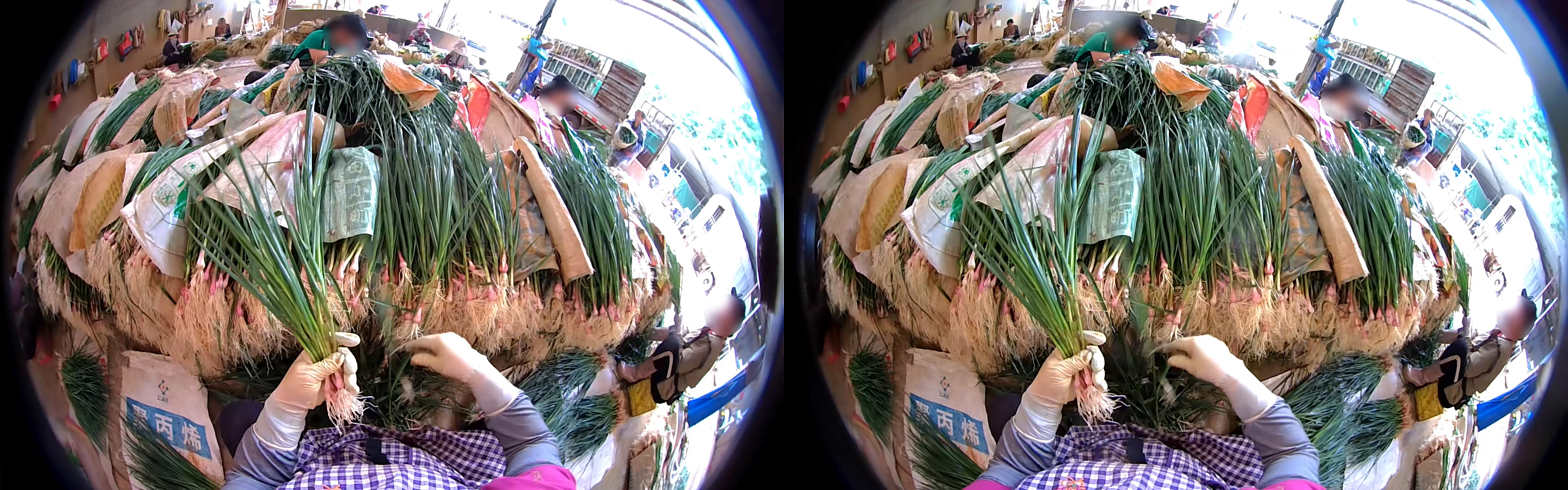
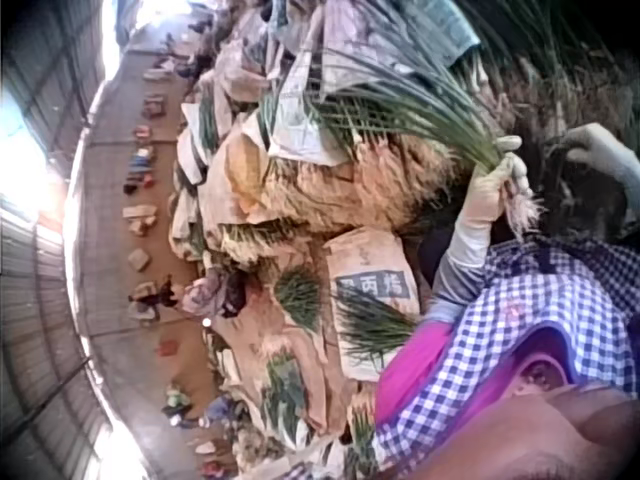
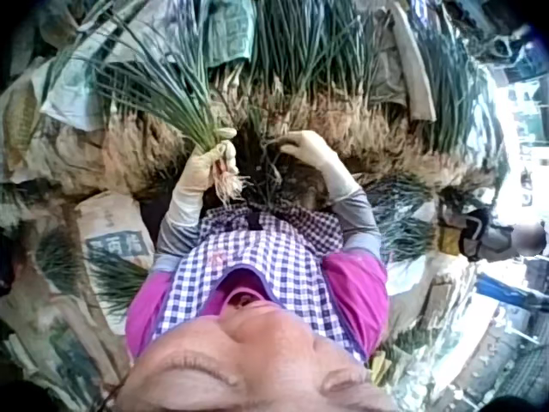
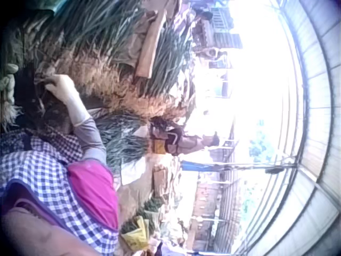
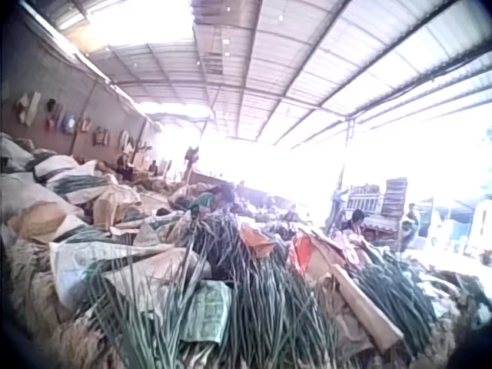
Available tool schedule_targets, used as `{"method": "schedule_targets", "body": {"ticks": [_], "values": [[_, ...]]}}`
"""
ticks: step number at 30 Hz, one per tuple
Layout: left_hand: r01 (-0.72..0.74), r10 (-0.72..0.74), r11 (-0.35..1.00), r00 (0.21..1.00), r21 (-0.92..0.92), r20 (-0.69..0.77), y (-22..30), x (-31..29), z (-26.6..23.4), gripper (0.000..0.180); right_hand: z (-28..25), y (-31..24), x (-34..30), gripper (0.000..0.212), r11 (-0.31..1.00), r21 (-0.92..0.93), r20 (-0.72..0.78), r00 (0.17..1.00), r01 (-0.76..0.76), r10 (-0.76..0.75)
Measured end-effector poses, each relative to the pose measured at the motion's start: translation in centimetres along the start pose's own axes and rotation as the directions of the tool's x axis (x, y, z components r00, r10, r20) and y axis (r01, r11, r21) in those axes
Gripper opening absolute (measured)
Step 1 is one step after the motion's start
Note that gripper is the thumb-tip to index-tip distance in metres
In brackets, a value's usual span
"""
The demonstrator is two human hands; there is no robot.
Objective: The person picks up bunches of green onions from a large pile, peels away the outer skins and removes roots by hand, and places the cleaned bunches into a bag on the floor.
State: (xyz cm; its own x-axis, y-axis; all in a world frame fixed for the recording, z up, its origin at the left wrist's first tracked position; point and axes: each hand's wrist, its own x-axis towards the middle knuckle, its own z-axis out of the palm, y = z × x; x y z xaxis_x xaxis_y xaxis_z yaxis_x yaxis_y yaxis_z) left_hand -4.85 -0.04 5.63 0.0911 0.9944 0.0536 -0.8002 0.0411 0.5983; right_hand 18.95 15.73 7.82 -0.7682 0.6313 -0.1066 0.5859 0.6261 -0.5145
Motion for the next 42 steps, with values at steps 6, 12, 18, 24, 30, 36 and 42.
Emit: {"method": "schedule_targets", "body": {"ticks": [6, 12, 18, 24, 30, 36, 42], "values": [[0.012, -0.011, 1.000, 0.999, 0.010, -0.044, -0.8, 0.2, -0.9, 0.031, -1.5, 2.9, 4.2, 0.032, 0.858, 0.276, -0.467, 0.720, -0.433, 0.513], [0.080, -0.090, 0.990, 0.992, 0.116, 0.092, -2.1, 1.3, 0.4, 0.029, -2.5, 4.6, 7.4, 0.040, 0.935, 0.269, -0.679, 0.644, -0.229, 0.353], [-0.008, -0.023, 0.986, 0.982, -0.164, -0.190, -6.2, 3.0, 0.5, 0.018, 2.9, -6.2, -1.7, 0.035, 0.974, -0.052, -0.706, 0.681, 0.222, -0.193], [0.109, -0.069, 0.945, 0.988, 0.308, -0.138, -11.1, 4.6, 3.9, 0.033, 8.8, -6.8, -6.9, 0.054, 0.672, 0.722, -0.474, 0.824, 0.161, 0.312], [-0.270, -0.206, 0.402, 0.904, 0.875, 0.374, -13.4, 7.9, 12.7, 0.059, 4.2, -0.9, -14.0, 0.038, 0.794, 0.555, -0.705, 0.648, 0.248, 0.290], [0.034, -0.422, 0.609, 0.860, 0.792, 0.287, -14.1, 8.6, 18.0, 0.060, -0.2, 7.1, -29.3, 0.012, 0.639, 0.692, -0.709, 0.153, 0.336, 0.688], [0.283, -0.318, 0.643, 0.944, 0.712, -0.088, -13.0, 9.4, 10.7, 0.038, 5.9, 15.6, -43.2, 0.011, 0.698, 0.716, -0.666, -0.271, 0.031, 0.695]]}}
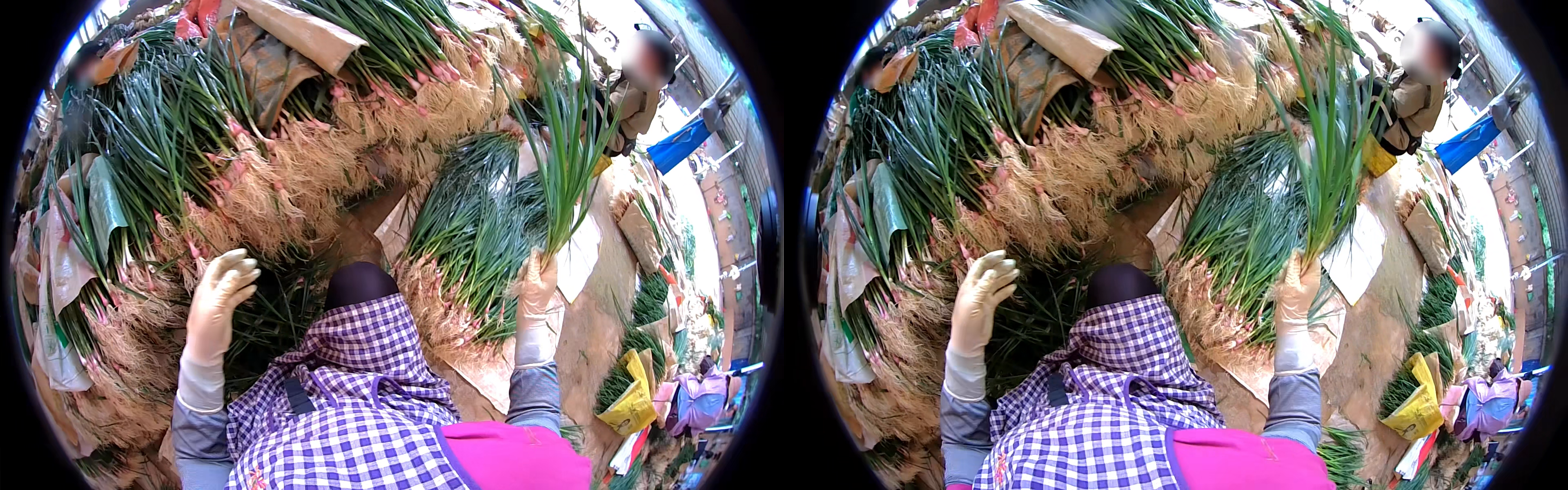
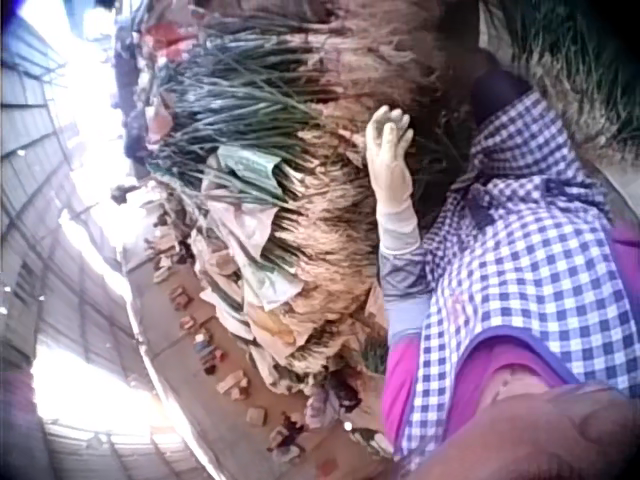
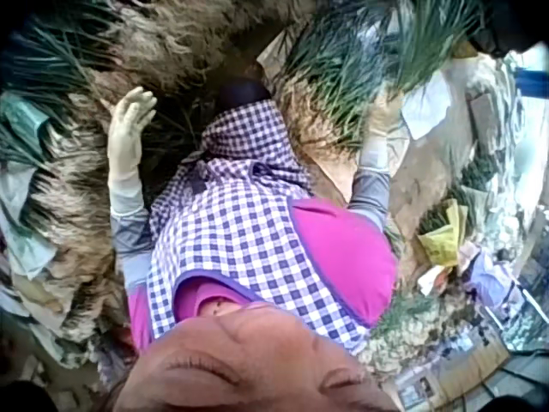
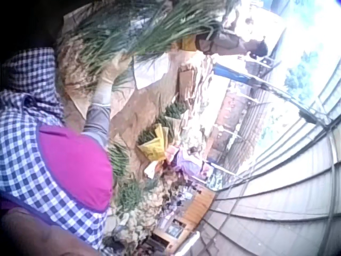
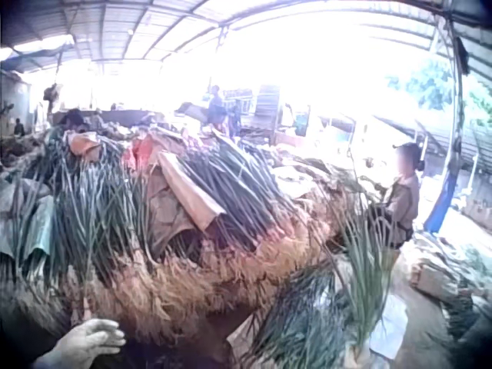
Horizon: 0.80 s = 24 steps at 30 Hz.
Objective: The person picks up bunches of green onions from a large pile, peels away the outer skins and removes roots by hand, and places the cleaned bunches into a bag on the floor.
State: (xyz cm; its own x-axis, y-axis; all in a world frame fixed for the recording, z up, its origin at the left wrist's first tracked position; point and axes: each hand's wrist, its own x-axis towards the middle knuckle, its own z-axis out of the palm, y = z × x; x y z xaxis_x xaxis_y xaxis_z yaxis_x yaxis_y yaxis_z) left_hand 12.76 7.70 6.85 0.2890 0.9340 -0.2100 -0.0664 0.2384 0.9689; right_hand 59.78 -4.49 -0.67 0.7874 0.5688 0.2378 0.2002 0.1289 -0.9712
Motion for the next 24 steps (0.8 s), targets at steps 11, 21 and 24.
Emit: {"method": "schedule_targets", "body": {"ticks": [11, 21, 24], "values": [[0.050, -0.091, 0.986, 0.961, -0.159, -0.261, -4.8, -4.5, -8.4, 0.036, -2.0, 19.2, -4.1, 0.065, 0.367, -0.930, 0.173, 0.855, -0.022, 0.489], [-0.133, 0.079, 0.972, 0.961, -0.193, -0.267, -5.2, -5.0, -10.7, 0.021, 34.1, -11.0, -6.9, 0.020, 0.753, 0.221, 0.738, 0.398, 0.620, -0.544], [-0.118, 0.055, 0.973, 0.954, -0.200, -0.294, -6.4, -5.5, -11.3, 0.021, 43.8, -13.5, -5.7, 0.024, 0.730, 0.072, 0.635, 0.533, 0.679, -0.559]]}}
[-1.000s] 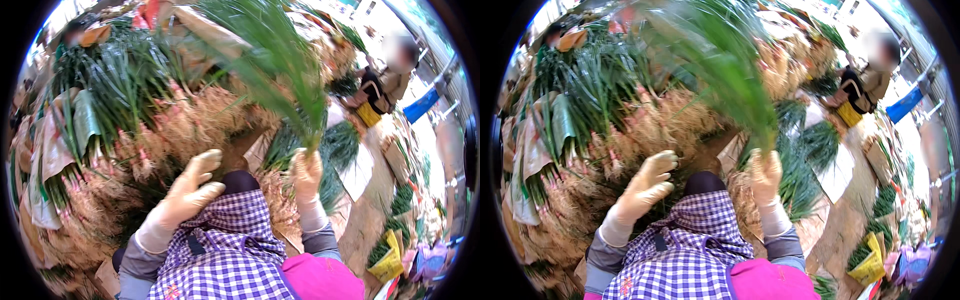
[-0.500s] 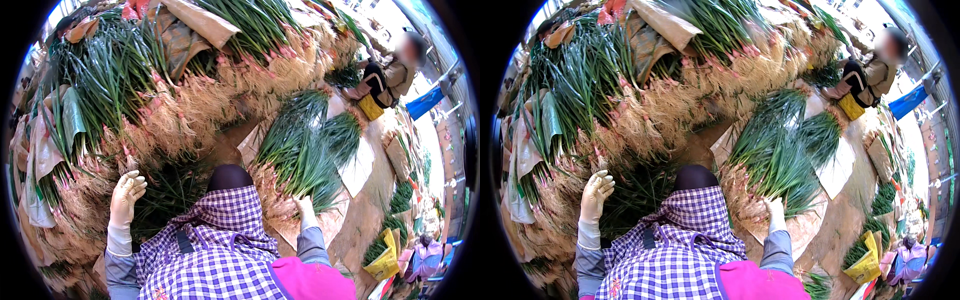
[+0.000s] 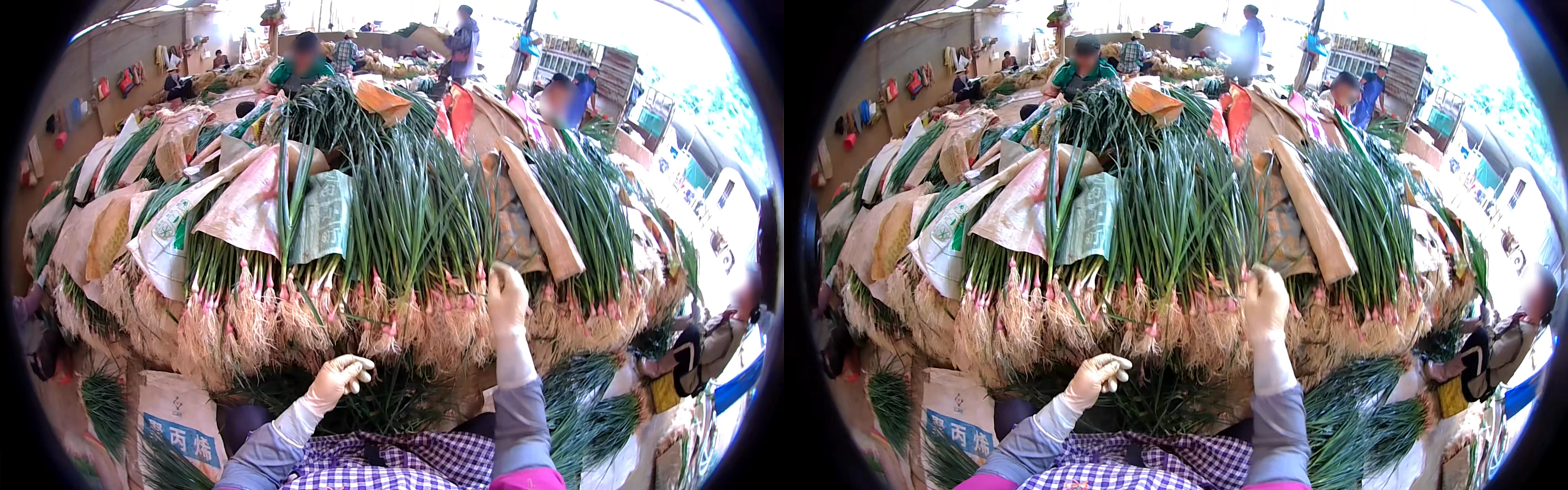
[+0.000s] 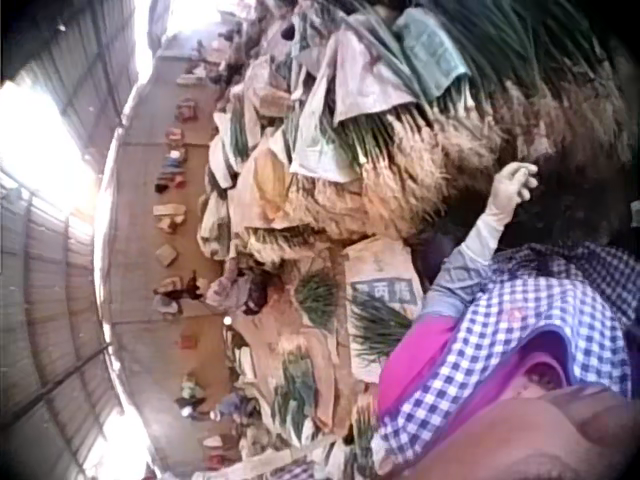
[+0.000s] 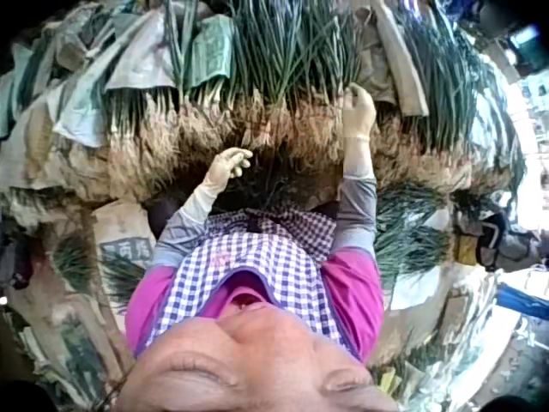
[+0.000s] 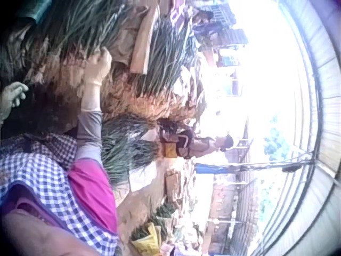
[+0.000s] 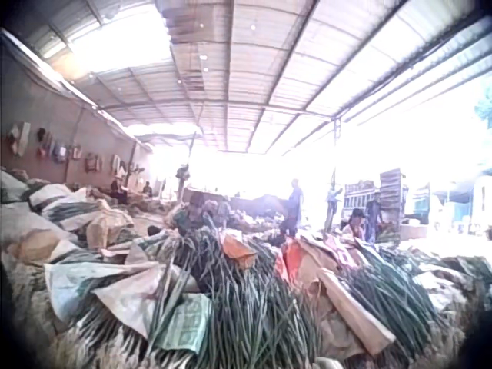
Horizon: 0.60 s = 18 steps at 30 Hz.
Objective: The person picks up bunches of green onions from a large pile, peels away the outer skins and removes roots by hand, and places the cleaned bunches into a bag on the floor.
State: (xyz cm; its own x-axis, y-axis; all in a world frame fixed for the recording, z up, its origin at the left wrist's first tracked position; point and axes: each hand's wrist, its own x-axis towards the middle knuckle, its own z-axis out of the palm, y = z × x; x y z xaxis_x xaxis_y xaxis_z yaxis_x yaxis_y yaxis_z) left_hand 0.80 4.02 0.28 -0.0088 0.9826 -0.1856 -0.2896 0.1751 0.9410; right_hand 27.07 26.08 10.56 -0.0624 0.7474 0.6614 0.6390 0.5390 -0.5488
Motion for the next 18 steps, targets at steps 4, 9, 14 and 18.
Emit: {"method": "schedule_targets", "body": {"ticks": [4, 9, 14, 18], "values": [[0.023, -0.024, 1.000, 0.997, 0.014, 0.071, 0.2, 0.3, 0.0, 0.022, 4.7, 2.0, 7.2, 0.046, 0.892, -0.369, 0.177, 0.922, -0.261, 0.343], [0.026, -0.030, 0.999, 0.994, 0.033, 0.100, 1.7, 0.3, 0.6, 0.023, 0.0, -2.1, 8.9, 0.035, 0.741, 0.372, 0.488, 0.797, -0.560, 0.357], [0.011, 0.014, 0.992, 0.980, -0.123, 0.201, 2.0, 1.1, 2.9, 0.036, 0.2, -11.4, -4.8, 0.027, 0.688, 0.165, 0.728, 0.558, -0.706, 0.398], [0.078, -0.055, 0.983, 0.989, -0.168, 0.137, 2.3, 0.7, 5.9, 0.024, 3.0, -11.1, -12.2, 0.018, 0.797, 0.217, 0.661, 0.686, -0.564, 0.305]]}}
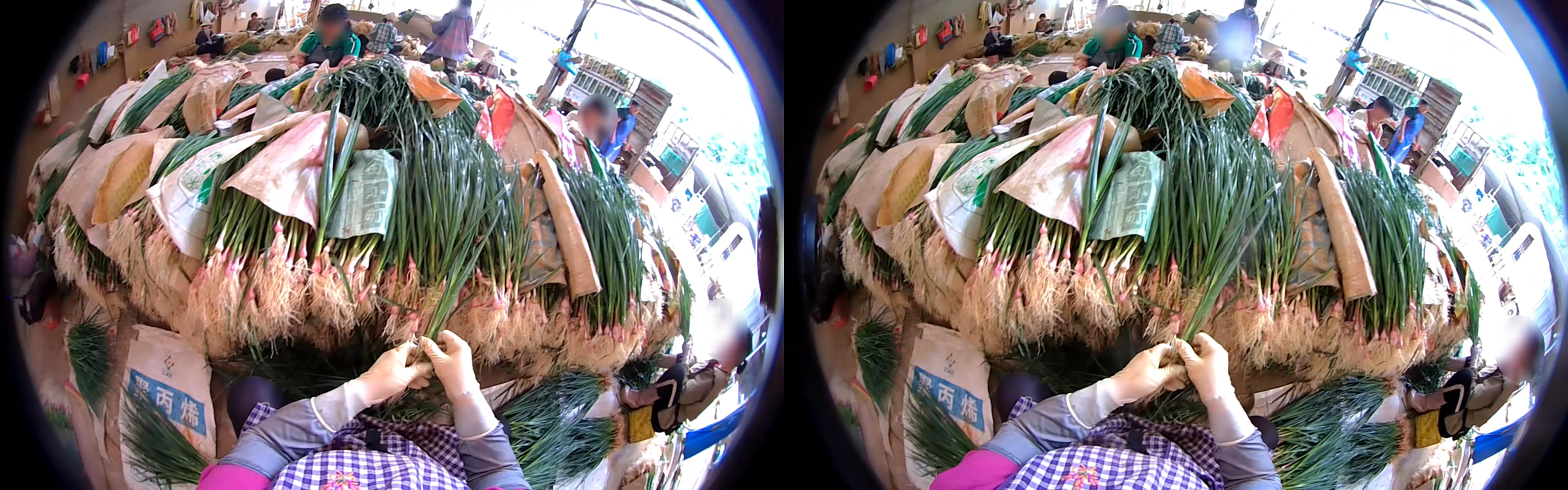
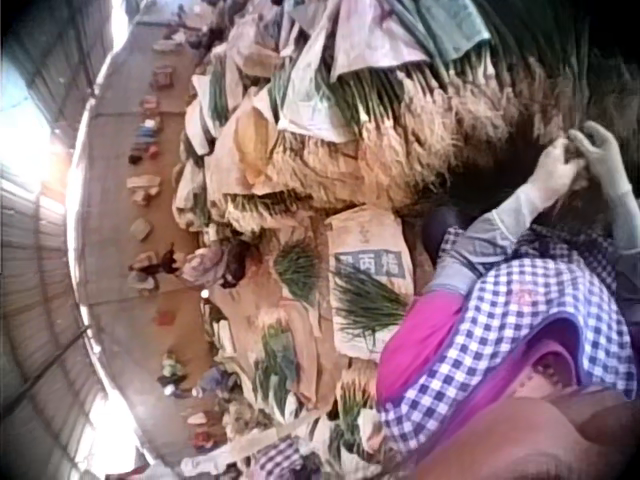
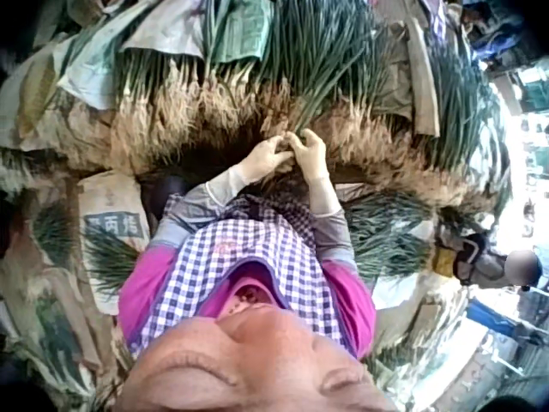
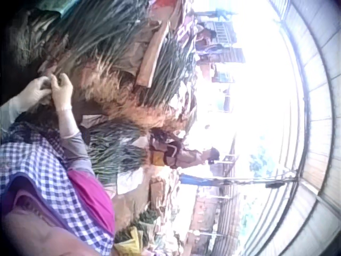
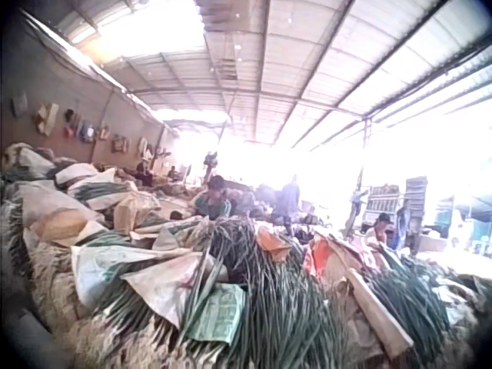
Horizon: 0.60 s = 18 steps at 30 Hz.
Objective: The person picks up bunches of green onions from a large pile, peels away the outer skins and removes roots by hand, and places the cleaned bunches into a bag on the floor.
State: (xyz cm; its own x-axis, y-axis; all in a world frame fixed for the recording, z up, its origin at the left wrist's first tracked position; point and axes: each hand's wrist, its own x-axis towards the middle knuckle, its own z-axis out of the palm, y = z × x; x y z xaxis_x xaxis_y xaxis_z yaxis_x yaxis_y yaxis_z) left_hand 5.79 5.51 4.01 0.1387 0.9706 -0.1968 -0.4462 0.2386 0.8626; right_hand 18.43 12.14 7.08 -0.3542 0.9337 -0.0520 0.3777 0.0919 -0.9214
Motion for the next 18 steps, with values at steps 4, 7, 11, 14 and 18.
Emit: {"method": "schedule_targets", "body": {"ticks": [4, 7, 11, 14, 18], "values": [[0.048, -0.045, 0.988, 0.999, -0.146, 0.017, -0.8, -1.0, -0.7, 0.018, 1.2, 1.8, 1.4, 0.017, 0.979, 0.141, -0.210, 0.971, 0.146, -0.114], [0.101, 0.055, 0.819, 0.966, -0.564, 0.253, 0.1, -2.2, -1.2, 0.023, -2.6, 1.7, 2.7, 0.020, 0.857, 0.512, -0.292, 0.951, 0.061, 0.106], [0.213, -0.098, 0.768, 0.971, -0.604, 0.218, -0.1, -3.0, -2.2, 0.033, -3.4, 3.2, 0.7, 0.030, 0.929, -0.348, 0.319, 0.916, -0.126, 0.244], [0.302, -0.041, 0.730, 0.915, -0.613, 0.402, -2.3, -2.1, -3.8, 0.038, -1.1, 0.9, 0.6, 0.034, 0.853, 0.446, 0.318, 0.939, -0.272, 0.134], [0.382, -0.201, 0.716, 0.914, -0.583, 0.352, -1.3, -2.5, -3.1, 0.042, 1.2, 0.5, 1.8, 0.023, 0.845, 0.508, 0.225, 0.972, -0.170, 0.060]]}}
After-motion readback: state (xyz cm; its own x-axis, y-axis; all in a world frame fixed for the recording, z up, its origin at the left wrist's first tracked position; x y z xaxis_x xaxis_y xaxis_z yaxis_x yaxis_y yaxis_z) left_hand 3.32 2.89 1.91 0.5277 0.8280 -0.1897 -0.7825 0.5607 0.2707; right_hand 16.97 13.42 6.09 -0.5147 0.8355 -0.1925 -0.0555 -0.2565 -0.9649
